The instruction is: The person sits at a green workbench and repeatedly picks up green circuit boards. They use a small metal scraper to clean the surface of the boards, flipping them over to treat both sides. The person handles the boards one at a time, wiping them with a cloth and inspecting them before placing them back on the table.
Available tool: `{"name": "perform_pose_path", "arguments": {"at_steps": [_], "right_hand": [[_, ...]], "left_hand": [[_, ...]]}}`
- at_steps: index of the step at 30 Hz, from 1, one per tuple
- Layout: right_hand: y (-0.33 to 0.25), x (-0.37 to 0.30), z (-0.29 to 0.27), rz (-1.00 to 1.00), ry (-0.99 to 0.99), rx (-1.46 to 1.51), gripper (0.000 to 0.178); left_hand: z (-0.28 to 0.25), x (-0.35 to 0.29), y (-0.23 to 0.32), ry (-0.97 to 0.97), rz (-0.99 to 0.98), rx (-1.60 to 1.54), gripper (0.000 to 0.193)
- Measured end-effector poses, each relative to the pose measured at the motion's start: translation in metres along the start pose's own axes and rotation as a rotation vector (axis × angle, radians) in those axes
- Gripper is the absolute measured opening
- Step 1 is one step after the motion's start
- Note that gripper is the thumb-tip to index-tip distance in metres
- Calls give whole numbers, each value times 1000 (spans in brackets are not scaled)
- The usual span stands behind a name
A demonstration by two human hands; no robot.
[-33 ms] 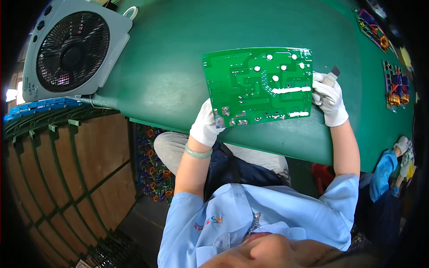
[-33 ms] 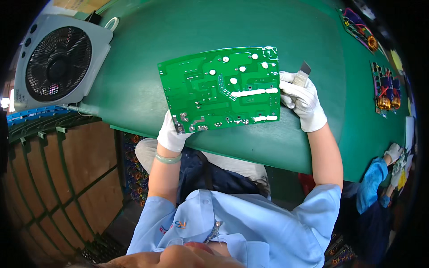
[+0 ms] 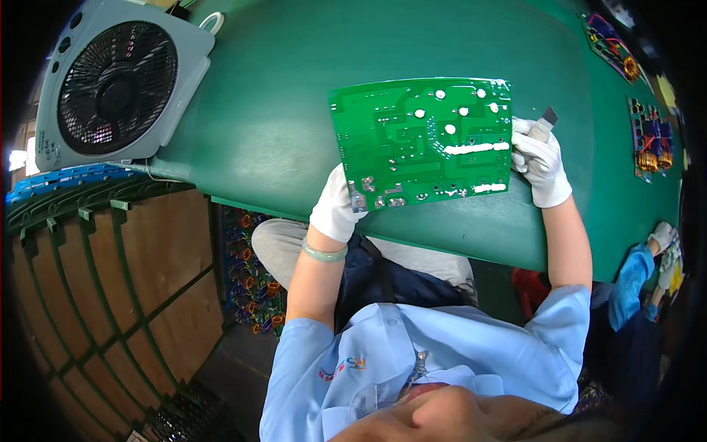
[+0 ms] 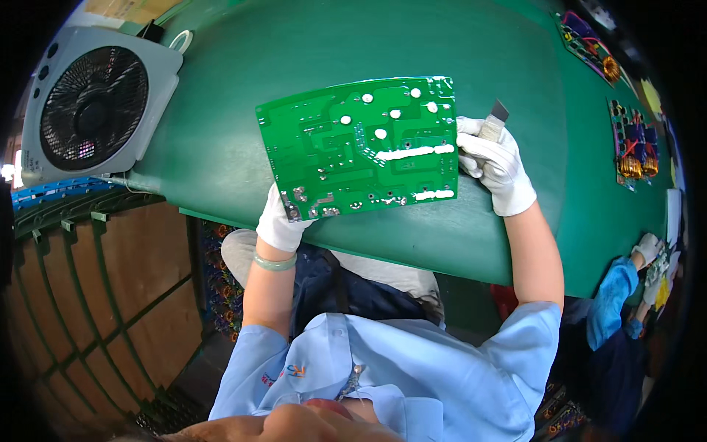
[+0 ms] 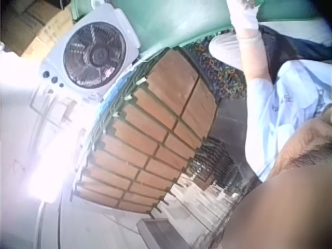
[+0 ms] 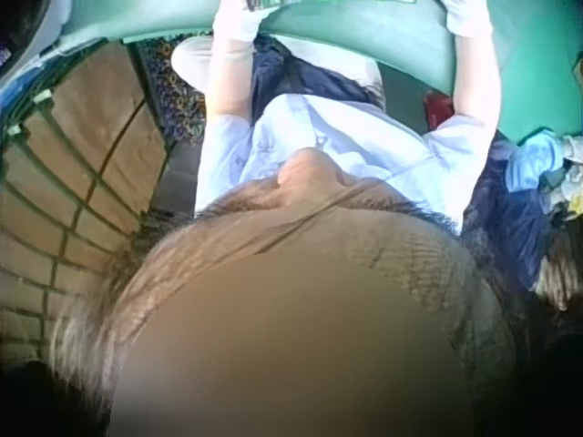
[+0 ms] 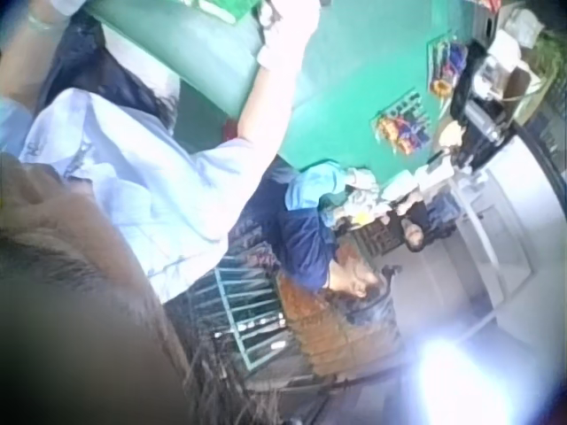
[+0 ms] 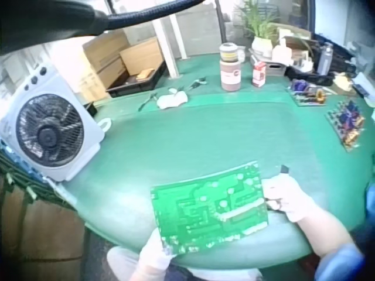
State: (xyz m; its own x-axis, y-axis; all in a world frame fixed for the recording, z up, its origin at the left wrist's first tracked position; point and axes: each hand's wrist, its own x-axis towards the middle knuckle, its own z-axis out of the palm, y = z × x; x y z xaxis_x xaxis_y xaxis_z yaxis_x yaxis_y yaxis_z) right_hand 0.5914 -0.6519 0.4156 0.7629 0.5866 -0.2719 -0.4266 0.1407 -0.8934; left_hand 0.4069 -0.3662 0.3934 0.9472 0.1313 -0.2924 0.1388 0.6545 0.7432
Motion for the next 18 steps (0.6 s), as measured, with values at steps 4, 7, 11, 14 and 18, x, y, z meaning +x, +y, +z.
{"name": "perform_pose_path", "arguments": {"at_steps": [4,7,11,14,18], "right_hand": [[-3,0,-1,-30,-82,14,25],[-4,-1,0,-8,-101,28,26],[-3,2,-2,-10,-106,19,26],[-2,2,-1,-13,-107,15,26],[-4,1,2,-17,-115,27,25]], "left_hand": [[8,-4,4,54,-43,-117,38],[3,-6,2,7,31,54,40],[-9,-7,-3,-16,110,199,42],[-13,-4,-5,-66,189,399,37],[-5,-2,1,-117,294,721,34]]}}
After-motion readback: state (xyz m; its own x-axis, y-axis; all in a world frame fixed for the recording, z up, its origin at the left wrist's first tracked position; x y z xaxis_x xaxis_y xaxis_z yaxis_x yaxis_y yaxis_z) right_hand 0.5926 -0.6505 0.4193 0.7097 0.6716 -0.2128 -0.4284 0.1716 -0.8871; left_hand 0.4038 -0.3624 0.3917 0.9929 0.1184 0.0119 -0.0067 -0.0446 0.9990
